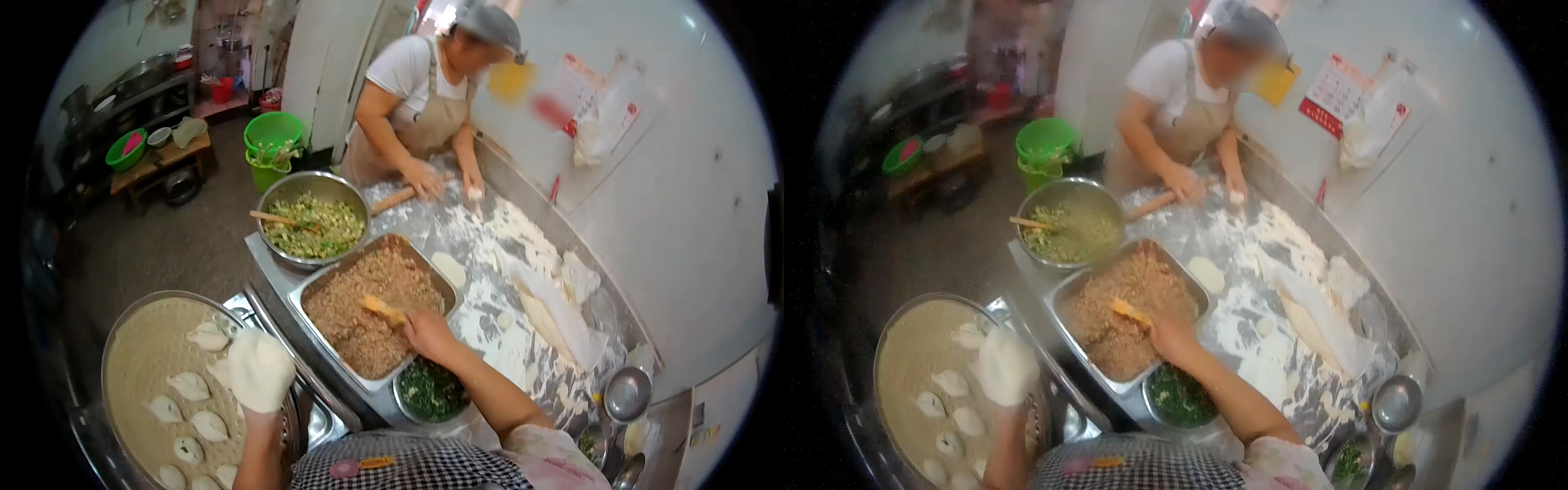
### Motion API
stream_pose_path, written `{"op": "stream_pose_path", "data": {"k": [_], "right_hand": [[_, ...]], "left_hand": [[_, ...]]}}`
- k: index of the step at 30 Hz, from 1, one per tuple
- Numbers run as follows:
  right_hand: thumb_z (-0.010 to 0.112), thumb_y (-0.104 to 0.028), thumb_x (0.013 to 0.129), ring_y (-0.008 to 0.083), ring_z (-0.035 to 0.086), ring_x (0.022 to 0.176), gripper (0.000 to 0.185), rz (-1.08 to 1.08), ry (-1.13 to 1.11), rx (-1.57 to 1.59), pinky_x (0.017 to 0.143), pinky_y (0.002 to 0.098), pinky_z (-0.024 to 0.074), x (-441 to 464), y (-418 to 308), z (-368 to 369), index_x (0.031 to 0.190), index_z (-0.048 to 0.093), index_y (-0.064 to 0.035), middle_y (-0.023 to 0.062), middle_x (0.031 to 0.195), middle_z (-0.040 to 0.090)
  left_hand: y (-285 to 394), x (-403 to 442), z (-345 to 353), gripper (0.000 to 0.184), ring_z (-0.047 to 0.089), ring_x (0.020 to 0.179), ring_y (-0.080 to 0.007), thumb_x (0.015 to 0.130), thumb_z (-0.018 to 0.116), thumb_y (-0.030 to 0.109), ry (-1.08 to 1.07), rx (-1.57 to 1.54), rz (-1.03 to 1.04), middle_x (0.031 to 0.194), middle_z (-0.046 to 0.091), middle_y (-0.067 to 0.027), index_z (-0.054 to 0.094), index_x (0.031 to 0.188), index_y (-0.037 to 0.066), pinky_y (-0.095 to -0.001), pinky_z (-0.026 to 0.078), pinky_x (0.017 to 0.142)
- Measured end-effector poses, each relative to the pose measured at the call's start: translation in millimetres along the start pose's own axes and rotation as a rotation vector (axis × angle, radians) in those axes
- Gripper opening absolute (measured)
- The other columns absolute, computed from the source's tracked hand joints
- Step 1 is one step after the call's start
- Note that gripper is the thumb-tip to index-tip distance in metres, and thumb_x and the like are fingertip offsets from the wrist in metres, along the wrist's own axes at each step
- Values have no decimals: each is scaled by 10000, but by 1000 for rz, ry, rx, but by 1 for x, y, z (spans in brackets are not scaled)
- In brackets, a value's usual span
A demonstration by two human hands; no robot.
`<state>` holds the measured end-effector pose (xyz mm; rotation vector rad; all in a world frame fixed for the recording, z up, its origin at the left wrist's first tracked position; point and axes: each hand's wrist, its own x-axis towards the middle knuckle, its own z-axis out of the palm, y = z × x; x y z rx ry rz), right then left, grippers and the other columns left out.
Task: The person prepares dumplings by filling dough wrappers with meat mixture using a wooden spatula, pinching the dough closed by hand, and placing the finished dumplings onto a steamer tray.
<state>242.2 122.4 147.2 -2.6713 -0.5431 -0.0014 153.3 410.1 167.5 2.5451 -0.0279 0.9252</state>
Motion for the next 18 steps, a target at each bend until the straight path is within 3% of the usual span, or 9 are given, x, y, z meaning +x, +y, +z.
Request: {"op": "stream_pose_path", "data": {"k": [1,2,4,7,8,12,16,18], "right_hand": [[507,-128,831,433,531,873,215,-76,87,64,773,479,442,-2,1,4,996,573,-7,255,911,567],[505,-124,833,438,531,870,204,-126,137,44,766,485,439,-4,2,4,985,563,-1,259,904,567],[502,-114,836,437,535,862,180,-91,96,108,752,488,438,-11,-19,-6,969,540,2,261,895,566],[501,-87,839,423,556,817,153,86,-37,119,705,480,451,-13,-11,2,969,514,-8,245,880,572],[502,-81,837,420,561,803,155,36,-30,101,692,480,454,-14,-13,14,977,520,-16,238,876,576],[501,-68,833,413,574,762,183,-94,4,-11,657,487,463,-4,3,33,1010,537,-39,220,858,592],[491,-74,836,401,586,762,223,-92,-46,-125,662,492,472,11,6,37,1050,551,-60,211,855,604],[483,-63,832,392,595,775,234,-32,-74,-153,666,491,477,20,1,27,1053,561,-67,212,865,609]], "left_hand": [[3,5,-2,98,498,589,-205,765,549,34,-23,221,134,635,465,-59,463,728,62,-344,401,529],[12,12,-6,90,498,615,-191,785,529,17,-251,-114,-203,658,463,-50,458,753,62,-336,404,538],[20,11,-11,75,499,660,-163,813,513,1,-410,-627,-555,706,474,-36,465,802,58,-306,408,567],[-12,-24,34,62,504,719,-122,838,526,5,-88,-1231,-397,778,508,-16,501,874,49,-243,415,625],[-33,-29,46,61,506,724,-111,829,551,18,-75,-1031,-219,785,516,-10,512,867,46,-232,413,635],[-33,-40,53,50,514,696,-103,789,592,37,-65,-795,-109,752,535,-9,543,790,48,-239,416,636],[-32,-42,56,57,521,679,-108,773,580,30,-94,-301,46,735,543,-23,543,735,51,-266,424,603],[2,-33,29,62,521,676,-103,765,572,25,-76,-474,-194,721,537,-24,542,720,55,-270,424,591]]}}
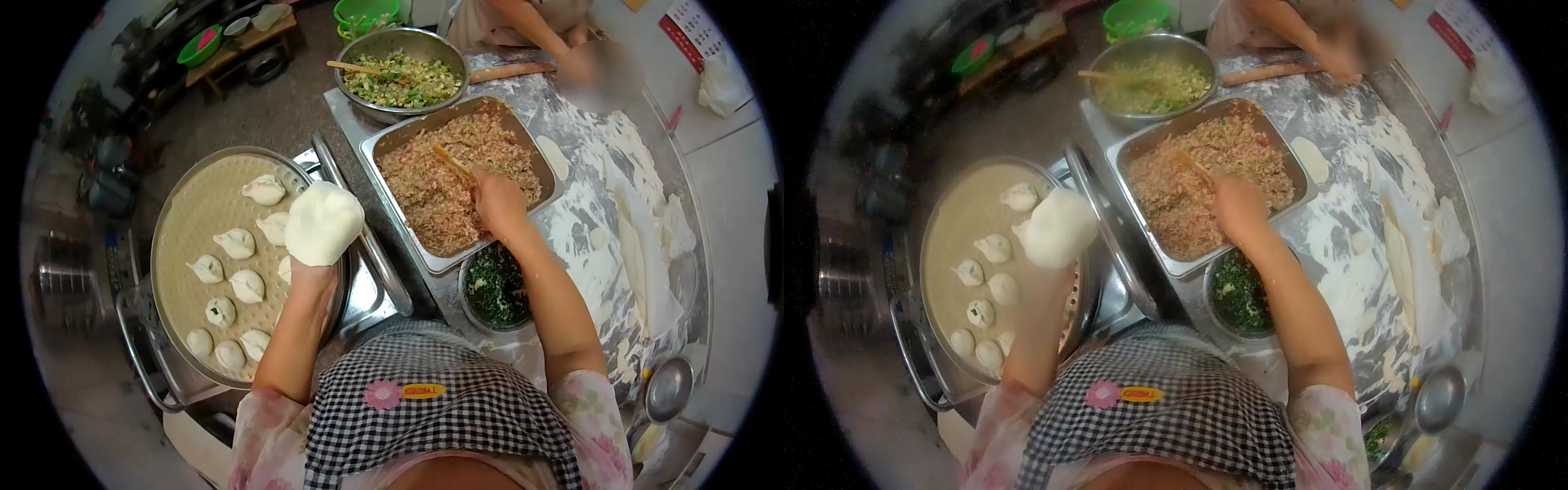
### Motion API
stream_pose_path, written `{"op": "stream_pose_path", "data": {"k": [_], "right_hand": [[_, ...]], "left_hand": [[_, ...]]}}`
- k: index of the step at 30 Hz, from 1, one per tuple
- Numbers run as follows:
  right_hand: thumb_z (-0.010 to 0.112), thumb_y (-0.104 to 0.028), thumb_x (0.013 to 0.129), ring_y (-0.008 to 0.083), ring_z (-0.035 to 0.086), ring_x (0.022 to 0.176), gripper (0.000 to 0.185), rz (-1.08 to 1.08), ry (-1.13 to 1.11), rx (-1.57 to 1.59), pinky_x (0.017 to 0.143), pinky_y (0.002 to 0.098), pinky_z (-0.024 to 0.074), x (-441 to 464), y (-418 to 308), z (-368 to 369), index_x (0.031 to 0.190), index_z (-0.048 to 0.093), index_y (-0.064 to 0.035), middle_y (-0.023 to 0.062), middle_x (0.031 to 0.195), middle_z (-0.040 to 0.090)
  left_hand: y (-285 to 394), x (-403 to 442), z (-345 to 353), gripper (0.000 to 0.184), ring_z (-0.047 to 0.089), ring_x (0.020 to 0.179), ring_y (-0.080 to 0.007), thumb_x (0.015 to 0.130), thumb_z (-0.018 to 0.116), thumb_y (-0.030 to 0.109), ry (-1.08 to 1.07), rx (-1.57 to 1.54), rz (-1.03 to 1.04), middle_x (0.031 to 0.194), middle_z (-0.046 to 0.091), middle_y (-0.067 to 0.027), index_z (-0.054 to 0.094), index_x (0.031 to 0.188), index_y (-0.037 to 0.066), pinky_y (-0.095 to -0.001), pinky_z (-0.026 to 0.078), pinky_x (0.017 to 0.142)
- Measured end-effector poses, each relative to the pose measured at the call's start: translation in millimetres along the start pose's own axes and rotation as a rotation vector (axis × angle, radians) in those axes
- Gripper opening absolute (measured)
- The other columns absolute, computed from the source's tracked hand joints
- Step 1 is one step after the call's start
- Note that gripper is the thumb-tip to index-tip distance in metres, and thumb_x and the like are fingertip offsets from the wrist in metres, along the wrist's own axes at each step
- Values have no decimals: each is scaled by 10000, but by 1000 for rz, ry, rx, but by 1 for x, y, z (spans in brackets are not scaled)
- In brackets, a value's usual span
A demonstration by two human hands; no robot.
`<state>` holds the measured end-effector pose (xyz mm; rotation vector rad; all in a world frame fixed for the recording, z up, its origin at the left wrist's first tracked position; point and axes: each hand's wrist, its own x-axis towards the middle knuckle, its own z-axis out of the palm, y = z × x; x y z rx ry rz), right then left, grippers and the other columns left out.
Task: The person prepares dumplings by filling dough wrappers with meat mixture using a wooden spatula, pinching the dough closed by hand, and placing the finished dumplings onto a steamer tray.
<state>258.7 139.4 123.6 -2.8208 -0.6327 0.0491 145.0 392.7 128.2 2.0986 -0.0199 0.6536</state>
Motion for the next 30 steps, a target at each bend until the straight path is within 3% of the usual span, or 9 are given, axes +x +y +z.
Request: {"op": "stream_pose_path", "data": {"k": [1,3,10,17,19,22,27,28,30], "right_hand": [[480,-58,830,388,599,782,241,28,-20,-14,668,491,479,4,-1,-4,1055,565,-70,213,870,611],[478,-50,824,381,610,798,252,94,-83,-98,675,483,486,15,-4,-7,1054,579,-74,217,875,620],[463,-51,825,364,633,870,195,259,41,-142,761,454,501,49,31,-6,928,622,-4,221,915,640],[499,-37,777,408,612,806,204,121,-51,-43,750,471,483,54,33,40,928,634,-14,248,832,625],[499,-29,775,411,609,791,197,129,-71,-39,741,475,480,48,24,36,915,639,-23,250,818,623],[499,-31,781,414,606,773,189,117,-87,19,722,470,478,45,15,36,905,641,-29,256,813,615],[498,-47,800,421,596,746,166,108,-115,181,684,453,470,44,6,39,891,632,-11,268,810,597],[492,-47,805,423,592,737,166,89,-127,178,679,451,468,43,4,38,890,630,-8,271,809,592],[480,-41,812,409,591,708,167,46,-120,198,670,446,465,38,1,38,883,626,1,266,787,591]], "left_hand": [[24,0,-6,65,521,675,-100,760,568,23,26,-375,-269,708,531,-23,542,713,59,-270,423,586],[52,1,-12,73,516,670,-94,754,557,16,57,-545,-553,688,518,-21,542,701,63,-272,422,578],[16,-20,-21,43,511,679,-128,757,538,32,-60,-194,-165,711,514,-38,536,721,54,-279,421,603],[-2,-19,-18,23,506,688,-162,760,519,47,-124,139,104,734,509,-55,531,741,45,-286,421,628],[6,-13,-15,81,498,629,-159,685,566,-4,-89,246,246,664,494,-58,525,637,47,-283,406,587],[6,-17,-5,92,507,630,-189,662,590,12,17,-228,-112,657,499,-67,519,609,39,-296,408,592],[22,-1,-7,116,516,639,-197,662,608,40,0,-370,-170,664,518,-64,510,603,30,-309,412,596],[5,0,-3,126,526,646,-186,664,604,39,-55,45,170,673,536,-61,501,591,40,-305,414,591],[-23,-3,15,127,530,634,-194,653,611,44,-77,-108,55,647,527,-60,500,592,48,-313,416,576]]}}
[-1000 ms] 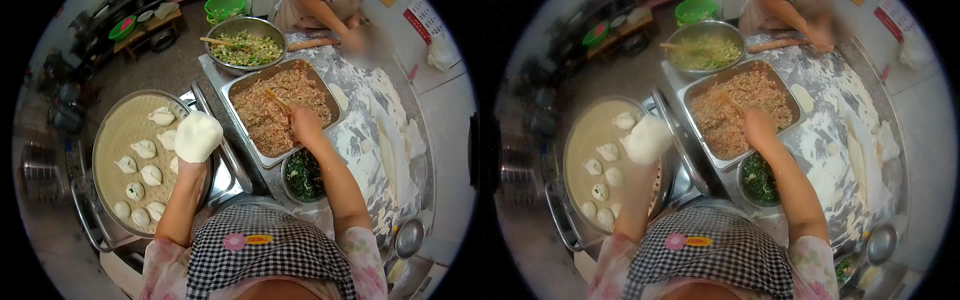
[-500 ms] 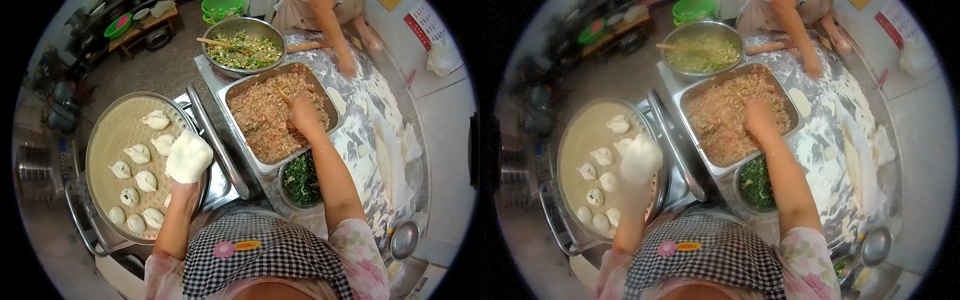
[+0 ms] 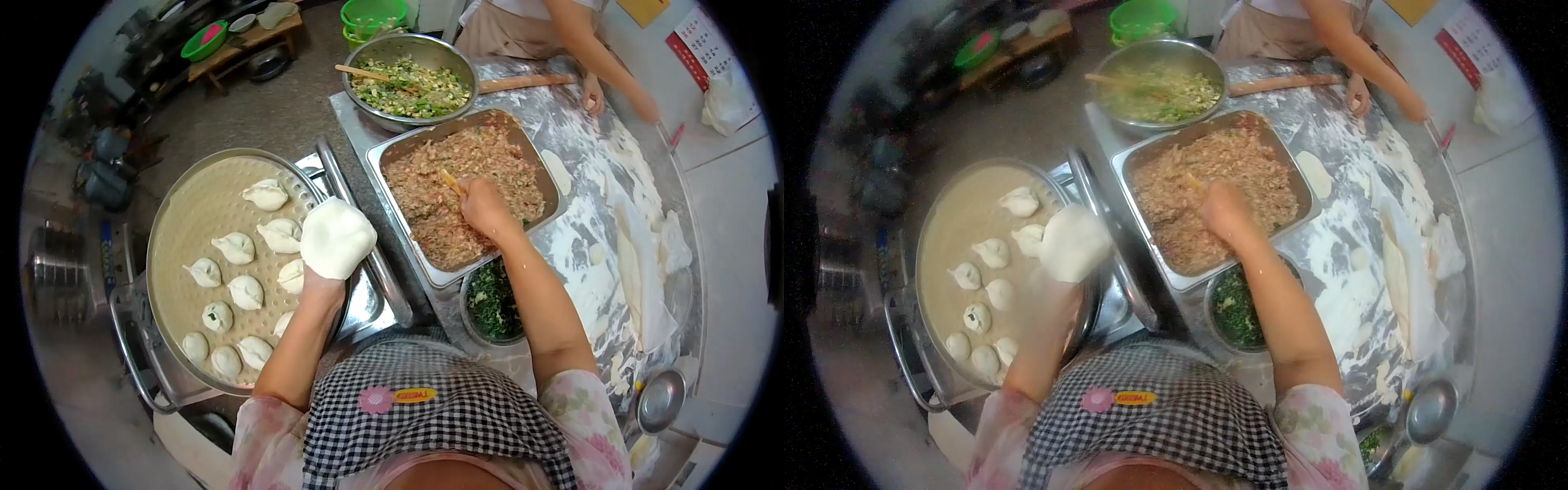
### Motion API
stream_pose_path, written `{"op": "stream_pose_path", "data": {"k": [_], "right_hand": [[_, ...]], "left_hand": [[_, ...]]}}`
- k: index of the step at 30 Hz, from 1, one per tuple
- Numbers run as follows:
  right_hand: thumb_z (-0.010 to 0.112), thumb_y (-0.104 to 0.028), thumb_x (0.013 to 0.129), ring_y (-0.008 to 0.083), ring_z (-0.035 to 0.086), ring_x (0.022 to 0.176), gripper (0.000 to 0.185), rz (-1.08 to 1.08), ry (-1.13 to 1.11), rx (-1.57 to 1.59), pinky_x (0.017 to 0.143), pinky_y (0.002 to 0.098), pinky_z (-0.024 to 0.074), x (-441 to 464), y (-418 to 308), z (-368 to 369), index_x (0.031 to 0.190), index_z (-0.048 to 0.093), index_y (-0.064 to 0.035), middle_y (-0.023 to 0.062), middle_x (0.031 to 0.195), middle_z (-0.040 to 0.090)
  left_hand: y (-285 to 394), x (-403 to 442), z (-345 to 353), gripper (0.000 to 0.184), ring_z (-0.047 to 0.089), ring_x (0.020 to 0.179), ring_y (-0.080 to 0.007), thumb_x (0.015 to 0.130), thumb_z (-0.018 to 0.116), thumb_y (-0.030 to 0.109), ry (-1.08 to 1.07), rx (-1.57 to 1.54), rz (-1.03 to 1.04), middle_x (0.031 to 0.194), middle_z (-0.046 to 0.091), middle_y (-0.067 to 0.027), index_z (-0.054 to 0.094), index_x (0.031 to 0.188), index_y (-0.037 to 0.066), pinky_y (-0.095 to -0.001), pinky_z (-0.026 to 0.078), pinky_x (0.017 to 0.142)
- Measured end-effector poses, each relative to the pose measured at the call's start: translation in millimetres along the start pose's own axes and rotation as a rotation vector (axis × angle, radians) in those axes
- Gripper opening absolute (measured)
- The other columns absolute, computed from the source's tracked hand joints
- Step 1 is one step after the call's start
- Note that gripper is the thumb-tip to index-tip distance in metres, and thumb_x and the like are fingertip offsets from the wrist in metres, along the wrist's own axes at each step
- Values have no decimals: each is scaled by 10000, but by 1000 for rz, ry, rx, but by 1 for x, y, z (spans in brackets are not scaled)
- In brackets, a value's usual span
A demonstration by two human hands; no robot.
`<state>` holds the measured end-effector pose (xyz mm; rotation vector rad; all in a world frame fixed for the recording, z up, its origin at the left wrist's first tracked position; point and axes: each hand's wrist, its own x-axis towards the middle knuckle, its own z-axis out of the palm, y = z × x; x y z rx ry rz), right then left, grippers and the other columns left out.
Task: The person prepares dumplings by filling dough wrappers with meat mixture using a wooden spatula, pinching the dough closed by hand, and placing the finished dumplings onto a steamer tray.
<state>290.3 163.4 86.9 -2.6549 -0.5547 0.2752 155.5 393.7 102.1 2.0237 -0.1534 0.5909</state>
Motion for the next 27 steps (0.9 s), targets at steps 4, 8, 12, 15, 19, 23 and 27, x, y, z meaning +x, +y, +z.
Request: {"op": "stream_pose_path", "data": {"k": [4,8,12,15,19,23,27], "right_hand": [[459,-28,823,293,585,601,166,-10,-17,160,581,400,458,-1,7,16,850,614,24,201,688,600],[446,-24,833,123,505,514,158,267,-296,725,424,285,390,-12,-6,-3,805,593,27,79,604,557],[433,-17,841,78,444,479,156,225,-374,994,385,213,330,-29,-9,-16,820,584,17,32,618,532],[430,-11,838,78,439,472,189,92,-340,1051,403,215,339,-49,-24,-39,891,608,25,25,635,532],[466,-5,827,168,538,563,265,-128,61,766,511,287,422,-74,-47,-46,1045,615,-29,78,695,576],[544,-7,777,292,566,709,422,-434,512,13,588,400,456,-83,-45,-45,1183,562,-121,117,816,572],[564,-11,738,278,552,699,490,-492,461,-220,572,414,445,-89,-47,-61,1213,536,-129,90,796,530]], "left_hand": [[9,2,13,113,527,566,-228,570,613,87,-27,59,-170,577,519,-58,512,520,93,-338,427,532],[-12,11,18,144,517,528,-236,572,575,148,-20,329,249,519,511,-52,513,443,128,-344,414,501],[-8,29,28,158,506,519,-251,583,573,171,-103,504,339,511,502,-57,509,453,108,-352,400,495],[17,43,47,51,532,584,-175,642,607,62,-90,33,-136,595,550,-47,556,634,63,-315,433,569],[46,61,60,253,588,791,-111,693,641,10,-36,-590,-435,851,643,-35,612,941,46,-278,468,735],[33,61,74,478,580,950,-139,712,688,29,-9,-984,-430,1091,610,-34,532,1162,61,-297,454,862],[30,62,68,636,553,1072,-165,710,745,37,-100,-799,-292,1187,555,-50,451,1273,74,-323,430,952]]}}
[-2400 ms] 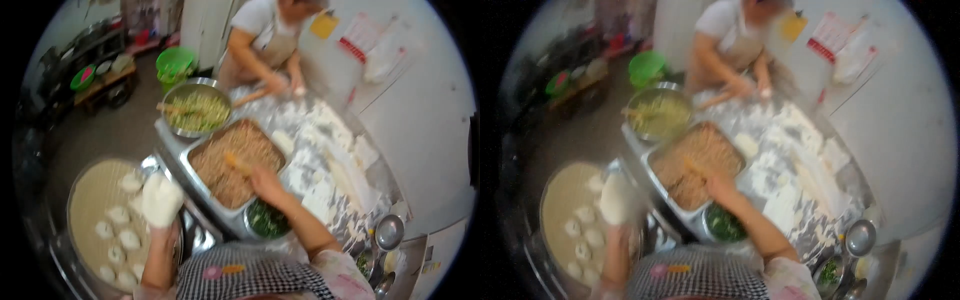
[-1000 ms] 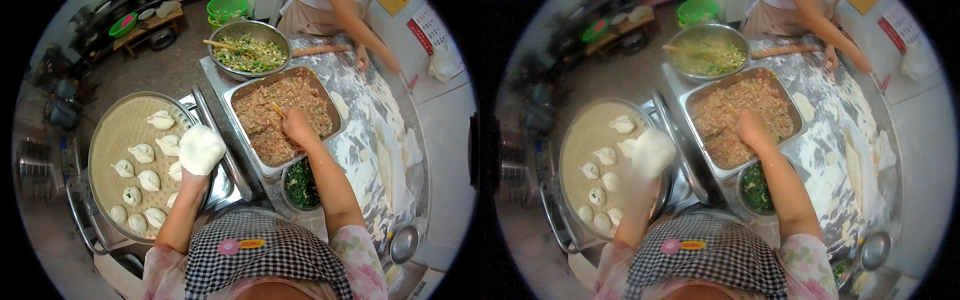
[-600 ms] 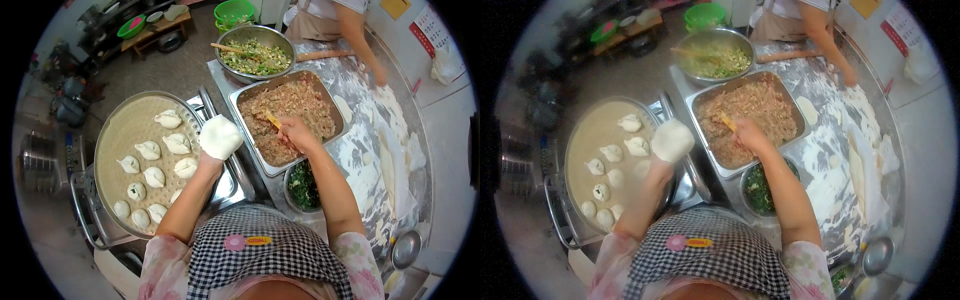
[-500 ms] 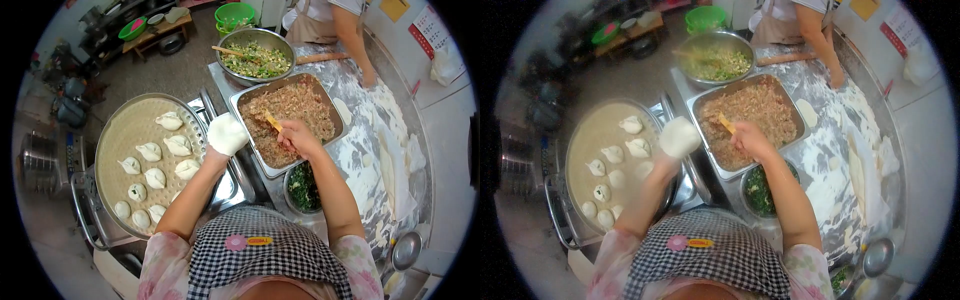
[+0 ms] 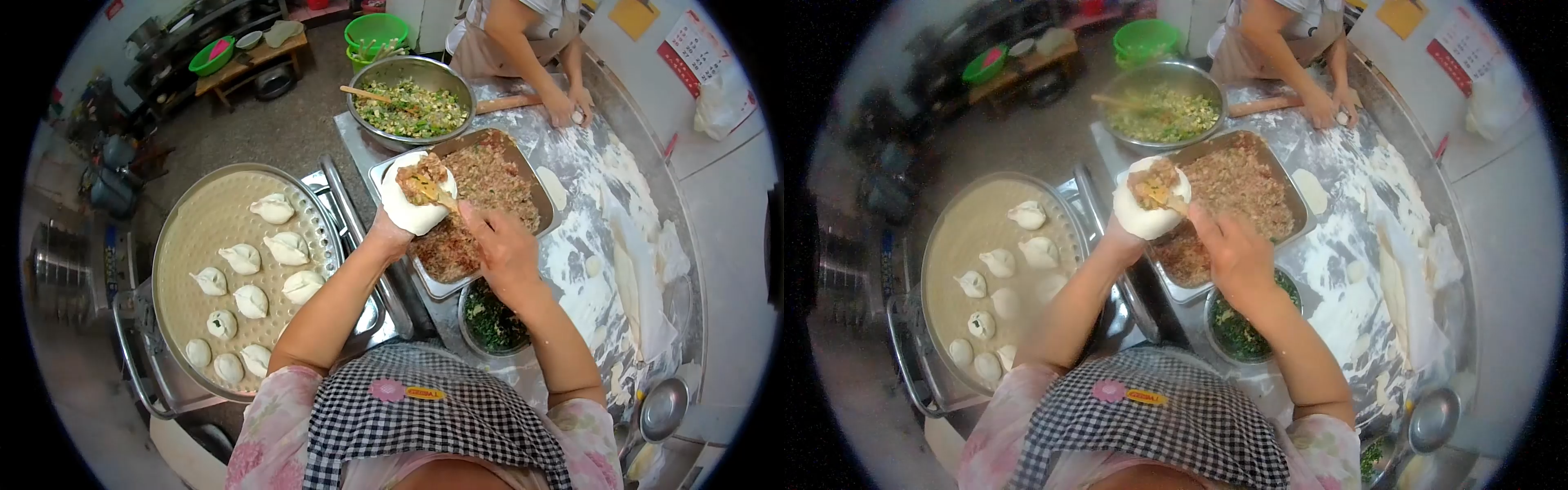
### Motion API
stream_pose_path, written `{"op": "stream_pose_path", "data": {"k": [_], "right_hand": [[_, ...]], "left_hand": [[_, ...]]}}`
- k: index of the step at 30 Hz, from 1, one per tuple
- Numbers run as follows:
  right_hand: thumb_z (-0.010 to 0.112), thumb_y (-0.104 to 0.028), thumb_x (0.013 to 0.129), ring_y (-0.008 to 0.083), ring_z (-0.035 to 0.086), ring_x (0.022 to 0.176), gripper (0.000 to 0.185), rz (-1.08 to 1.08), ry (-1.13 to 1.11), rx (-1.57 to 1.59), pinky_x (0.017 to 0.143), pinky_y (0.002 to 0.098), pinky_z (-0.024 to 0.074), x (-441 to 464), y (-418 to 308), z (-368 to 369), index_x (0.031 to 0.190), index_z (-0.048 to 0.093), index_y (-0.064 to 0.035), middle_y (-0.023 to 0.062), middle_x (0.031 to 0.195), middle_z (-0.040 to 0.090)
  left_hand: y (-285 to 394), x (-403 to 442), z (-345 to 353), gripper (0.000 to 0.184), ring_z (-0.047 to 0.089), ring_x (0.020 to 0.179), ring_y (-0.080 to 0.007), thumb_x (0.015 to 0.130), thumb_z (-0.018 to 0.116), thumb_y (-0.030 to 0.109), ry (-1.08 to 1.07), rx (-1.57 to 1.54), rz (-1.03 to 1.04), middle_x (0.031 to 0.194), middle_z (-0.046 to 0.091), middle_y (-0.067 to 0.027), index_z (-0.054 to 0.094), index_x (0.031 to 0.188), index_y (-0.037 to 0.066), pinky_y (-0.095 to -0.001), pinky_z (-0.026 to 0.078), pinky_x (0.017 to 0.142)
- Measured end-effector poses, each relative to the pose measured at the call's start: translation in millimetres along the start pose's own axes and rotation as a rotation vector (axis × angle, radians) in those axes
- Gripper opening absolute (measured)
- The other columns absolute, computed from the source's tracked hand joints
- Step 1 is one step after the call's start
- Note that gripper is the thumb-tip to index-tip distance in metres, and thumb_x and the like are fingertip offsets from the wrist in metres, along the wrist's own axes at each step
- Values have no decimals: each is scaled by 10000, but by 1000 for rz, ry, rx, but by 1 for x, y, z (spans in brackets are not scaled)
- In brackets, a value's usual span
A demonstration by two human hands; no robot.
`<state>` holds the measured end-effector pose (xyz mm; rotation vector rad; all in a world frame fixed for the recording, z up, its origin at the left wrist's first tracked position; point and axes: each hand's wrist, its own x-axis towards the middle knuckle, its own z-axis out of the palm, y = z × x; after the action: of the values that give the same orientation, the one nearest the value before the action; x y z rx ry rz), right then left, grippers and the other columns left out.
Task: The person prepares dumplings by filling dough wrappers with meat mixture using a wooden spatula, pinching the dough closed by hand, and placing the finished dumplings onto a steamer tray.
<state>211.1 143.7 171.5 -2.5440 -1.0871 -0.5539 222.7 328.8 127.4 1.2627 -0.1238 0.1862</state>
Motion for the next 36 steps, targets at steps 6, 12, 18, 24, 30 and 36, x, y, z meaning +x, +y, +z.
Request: {"op": "stream_pose_path", "data": {"k": [6,12,18,24,30,36], "right_hand": [[565,63,760,248,564,729,480,82,-136,307,649,309,459,6,7,-45,1207,579,-113,98,808,572],[549,0,837,281,574,755,377,268,-82,551,673,331,460,-2,8,-21,1194,585,-115,127,832,584],[572,0,798,300,578,742,429,137,-112,309,662,365,474,6,0,-25,1204,576,-140,122,849,595],[559,46,787,266,583,785,456,84,-188,318,684,339,471,2,6,-33,1208,576,-129,118,864,590],[622,-85,787,314,528,1043,462,276,-219,45,872,402,425,-16,37,-8,1241,532,-84,169,1094,568],[748,-174,741,196,510,1135,690,311,-103,1083,971,360,411,0,-12,21,1301,376,-20,118,1248,490]], "left_hand": [[-5,-6,-4,636,560,1069,-169,703,743,11,27,-419,-138,1187,552,-51,450,1264,70,-324,456,937],[1,-5,-7,659,553,1071,-152,691,768,41,-92,-208,-54,1173,561,-51,448,1267,75,-311,455,932],[3,-10,-13,662,550,1071,-138,679,774,41,-102,-139,-92,1178,561,-39,454,1256,81,-304,446,939],[13,-13,-22,626,575,1014,-158,671,772,30,-51,19,-42,1087,592,-61,466,1216,45,-311,470,892],[14,-15,-20,676,579,1028,-169,670,773,24,-119,-283,-233,1119,592,-71,444,1261,45,-308,475,898],[20,-29,8,720,522,1099,-128,684,772,66,-334,-14,-24,1230,530,-63,412,1306,33,-302,424,961]]}}
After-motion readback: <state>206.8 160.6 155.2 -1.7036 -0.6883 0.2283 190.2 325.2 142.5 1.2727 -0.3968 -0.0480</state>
